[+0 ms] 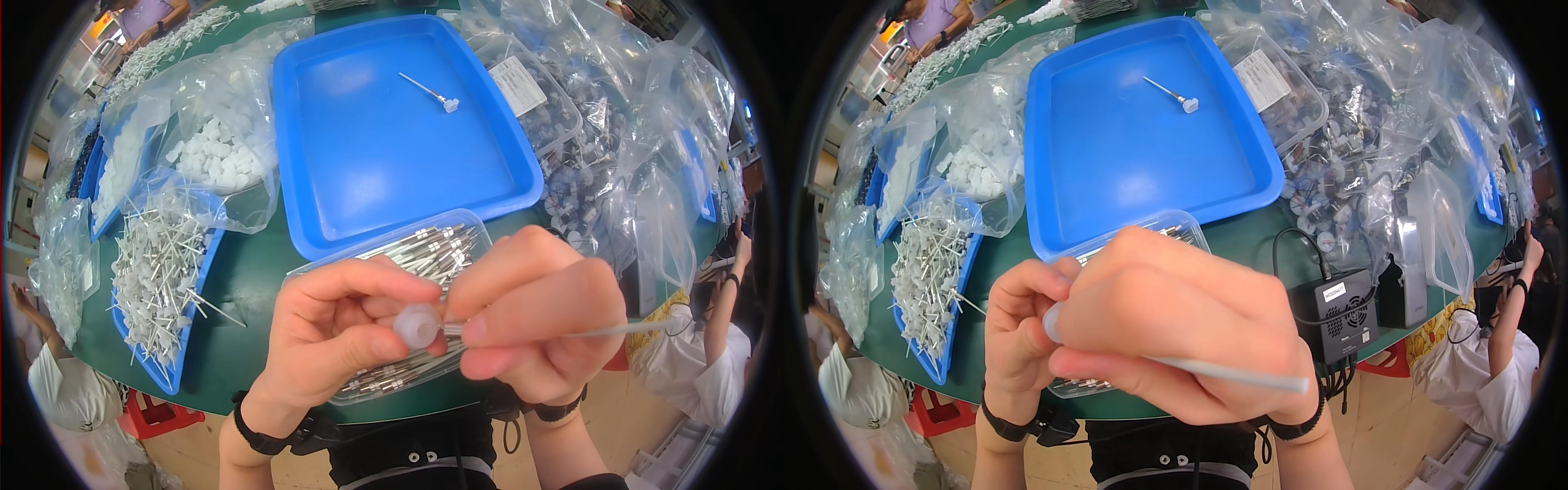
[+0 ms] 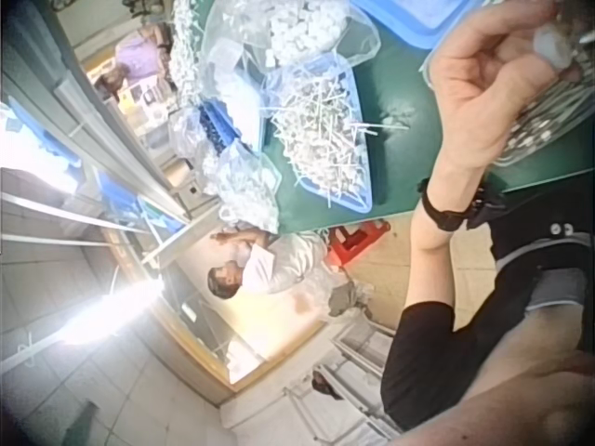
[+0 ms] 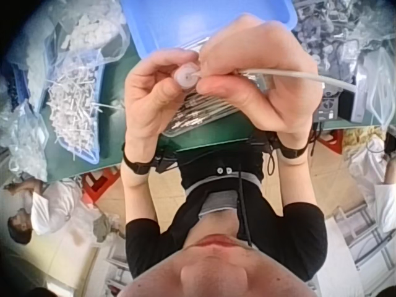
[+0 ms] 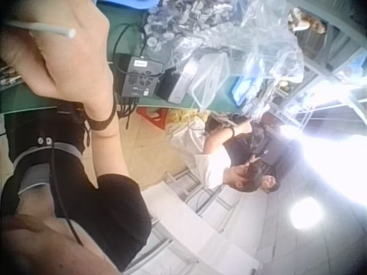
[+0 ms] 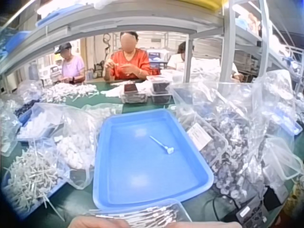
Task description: Assembling small plastic and metal components at a factory workbench.
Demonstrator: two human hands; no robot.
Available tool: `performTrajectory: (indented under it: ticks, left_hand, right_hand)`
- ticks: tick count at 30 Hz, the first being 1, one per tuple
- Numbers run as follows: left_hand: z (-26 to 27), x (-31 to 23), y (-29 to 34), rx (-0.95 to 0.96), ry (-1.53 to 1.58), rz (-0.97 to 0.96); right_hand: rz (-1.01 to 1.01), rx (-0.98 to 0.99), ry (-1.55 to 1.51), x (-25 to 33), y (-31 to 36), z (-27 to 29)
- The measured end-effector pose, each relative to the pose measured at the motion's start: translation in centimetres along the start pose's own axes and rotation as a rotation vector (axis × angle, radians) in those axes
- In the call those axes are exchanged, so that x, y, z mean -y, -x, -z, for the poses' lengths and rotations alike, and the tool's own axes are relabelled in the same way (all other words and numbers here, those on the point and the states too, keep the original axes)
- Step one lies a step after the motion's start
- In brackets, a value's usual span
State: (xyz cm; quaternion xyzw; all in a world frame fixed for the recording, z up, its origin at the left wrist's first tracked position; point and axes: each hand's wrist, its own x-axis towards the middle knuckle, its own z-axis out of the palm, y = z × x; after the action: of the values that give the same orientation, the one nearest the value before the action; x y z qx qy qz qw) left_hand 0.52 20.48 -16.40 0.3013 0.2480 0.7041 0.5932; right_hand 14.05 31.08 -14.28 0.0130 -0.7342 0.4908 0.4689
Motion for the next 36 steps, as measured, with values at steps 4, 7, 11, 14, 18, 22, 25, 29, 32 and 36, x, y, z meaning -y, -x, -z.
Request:
performTrajectory:
  ticks: [4,7,11,14,18,22,25,29,32,36]
  left_hand:
    - [-0.05,-0.03,0.03,-0.016,0.01,0.002]
    - [-0.09,0.03,-0.06,-0.009,0.013,-0.002]
    - [0.03,-0.03,-0.14,-0.003,0.003,0.007]
    - [0.13,-0.02,-0.05,0.012,-0.045,-0.015]
    - [0.21,0.08,-0.14,0.01,-0.082,-0.033]
    - [0.35,0.0,-0.13,-0.01,-0.161,-0.051]
    - [0.29,0.04,-0.27,-0.014,-0.19,-0.061]
    - [0.35,0.08,-0.3,-0.019,-0.233,-0.068]
    - [0.55,0.03,-0.27,0.001,-0.244,-0.083]
    - [0.37,0.25,-0.27,-0.015,-0.198,-0.098]
  right_hand:
    - [-0.015,-0.008,-0.016,0.06,0.02,-0.11]
    - [-0.019,-0.015,-0.023,0.05,0.06,-0.13]
    - [-0.033,-0.018,-0.018,-0.01,0.16,-0.1]
    - [-0.005,0.009,0.008,0.07,0.01,-0.02]
    - [-0.003,0.031,0.029,0.05,-0.02,0.32]
    - [-0.012,0.058,0.063,0.16,-0.15,0.43]
    - [-0.034,0.071,0.088,0.47,-0.2,0.59]
    - [-0.059,0.075,0.08,0.48,-0.19,0.71]
    - [-0.071,0.082,0.071,0.57,-0.25,0.67]
    - [-0.07,0.082,0.09,0.41,-0.24,0.78]
